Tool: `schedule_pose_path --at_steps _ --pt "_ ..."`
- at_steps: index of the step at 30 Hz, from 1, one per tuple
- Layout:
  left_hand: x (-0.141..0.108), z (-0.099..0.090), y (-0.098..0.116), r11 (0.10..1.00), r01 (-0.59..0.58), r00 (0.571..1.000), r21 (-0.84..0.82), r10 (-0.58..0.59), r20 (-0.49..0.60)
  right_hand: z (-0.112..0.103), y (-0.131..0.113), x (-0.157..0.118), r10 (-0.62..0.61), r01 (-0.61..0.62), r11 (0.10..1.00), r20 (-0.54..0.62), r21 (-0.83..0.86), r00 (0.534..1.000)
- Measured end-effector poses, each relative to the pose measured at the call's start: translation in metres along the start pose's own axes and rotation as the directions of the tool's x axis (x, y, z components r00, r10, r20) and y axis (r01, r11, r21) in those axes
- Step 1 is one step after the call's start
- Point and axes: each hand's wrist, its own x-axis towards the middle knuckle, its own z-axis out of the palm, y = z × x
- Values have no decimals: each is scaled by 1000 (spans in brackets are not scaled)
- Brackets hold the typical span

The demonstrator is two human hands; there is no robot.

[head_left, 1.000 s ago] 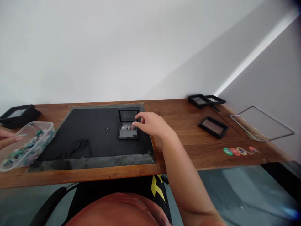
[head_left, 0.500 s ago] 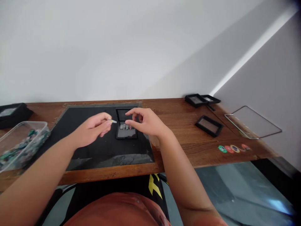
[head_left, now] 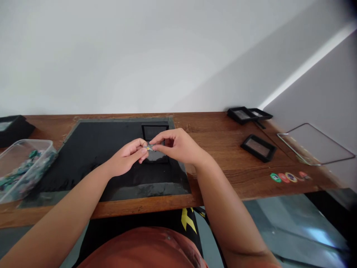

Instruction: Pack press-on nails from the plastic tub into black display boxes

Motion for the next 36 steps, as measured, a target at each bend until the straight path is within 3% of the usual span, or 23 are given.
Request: schedule_pose_path --at_steps 9,17,22,26,32,34,36 --pt "-2 1 -5 987 27 1000 -156 -26 11 7 1 1 -32 27 998 96 54 995" --pt "-2 0 -7 969 48 998 -242 -55 -25 7 -6 -3 -43 48 994 51 -101 998" --pt "-3 -8 -9 946 30 988 -321 -76 -132 -13 -2 -7 80 -86 963 -35 -254 996" --pt "-5 -12 -10 942 -26 981 -335 -41 -190 -21 4 -4 194 -184 913 -9 -365 981" --pt "-7 -9 1 982 -137 949 -130 92 -303 -17 14 6 288 -239 858 41 -454 957" --pt "-13 -9 18 990 -112 929 83 134 -345 -18 18 7 315 -259 848 48 -462 948" --pt "-29 -19 42 938 -15 908 347 159 -389 -19 20 8 342 -274 839 64 -469 937"
